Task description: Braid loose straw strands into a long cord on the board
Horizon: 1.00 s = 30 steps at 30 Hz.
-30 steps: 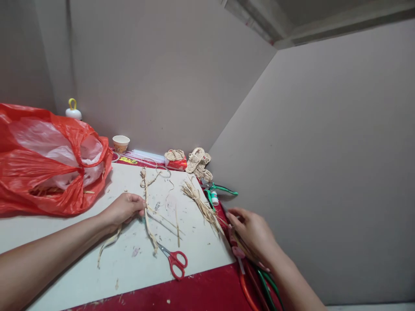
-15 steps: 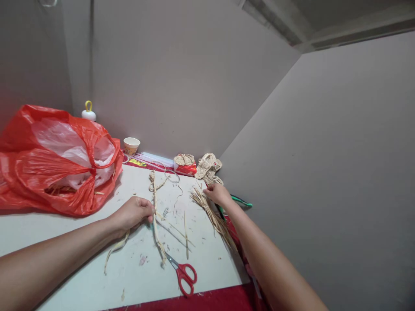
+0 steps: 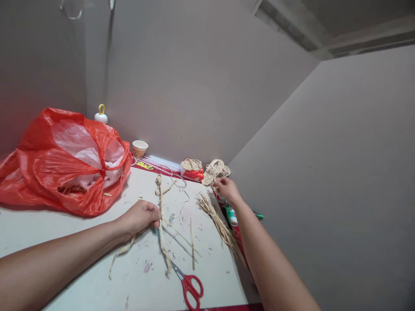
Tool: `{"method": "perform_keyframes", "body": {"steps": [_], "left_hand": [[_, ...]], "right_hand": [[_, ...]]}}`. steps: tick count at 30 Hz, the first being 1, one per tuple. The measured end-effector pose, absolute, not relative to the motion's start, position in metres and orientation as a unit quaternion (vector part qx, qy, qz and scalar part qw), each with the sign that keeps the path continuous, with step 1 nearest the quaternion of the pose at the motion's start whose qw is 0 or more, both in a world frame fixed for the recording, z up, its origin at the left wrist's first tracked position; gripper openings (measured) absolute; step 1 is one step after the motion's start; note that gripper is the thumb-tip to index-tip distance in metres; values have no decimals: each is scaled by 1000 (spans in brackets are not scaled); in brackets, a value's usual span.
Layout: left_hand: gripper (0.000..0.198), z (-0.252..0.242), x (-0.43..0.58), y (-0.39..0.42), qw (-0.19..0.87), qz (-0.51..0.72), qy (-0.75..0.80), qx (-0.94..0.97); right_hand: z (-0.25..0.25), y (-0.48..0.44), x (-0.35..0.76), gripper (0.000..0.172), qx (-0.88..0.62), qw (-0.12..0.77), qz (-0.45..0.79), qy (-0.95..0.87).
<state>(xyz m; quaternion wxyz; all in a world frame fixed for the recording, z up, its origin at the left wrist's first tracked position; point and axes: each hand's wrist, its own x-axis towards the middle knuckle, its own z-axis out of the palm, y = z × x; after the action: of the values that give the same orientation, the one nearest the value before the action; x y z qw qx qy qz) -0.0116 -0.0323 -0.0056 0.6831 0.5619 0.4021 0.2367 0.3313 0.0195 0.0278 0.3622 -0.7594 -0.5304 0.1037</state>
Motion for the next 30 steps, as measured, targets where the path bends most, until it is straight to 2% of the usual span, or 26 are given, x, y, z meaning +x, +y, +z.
{"method": "perform_keyframes", "body": {"steps": [6,11,18,24,26,30], "left_hand": [[21,-4,-12,-33,684,233,401,563],[21,-5,-12,-32,680,234,402,566],[18,-3,-12,-33,678,236,408,564],[17,0,-13,-35,673,230,424,560],[19,1,-12,-35,678,229,425,554],[17,1,-12,-36,686,236,420,545]], "right_hand": [[75,-7,332,33,-648,572,194,-465],[85,-30,312,34,-587,634,265,-429],[73,-58,260,34,-543,612,395,-417],[57,-73,219,19,-502,599,465,-417],[59,-86,204,16,-492,565,470,-465],[82,-129,163,9,-401,409,485,-660]]}}
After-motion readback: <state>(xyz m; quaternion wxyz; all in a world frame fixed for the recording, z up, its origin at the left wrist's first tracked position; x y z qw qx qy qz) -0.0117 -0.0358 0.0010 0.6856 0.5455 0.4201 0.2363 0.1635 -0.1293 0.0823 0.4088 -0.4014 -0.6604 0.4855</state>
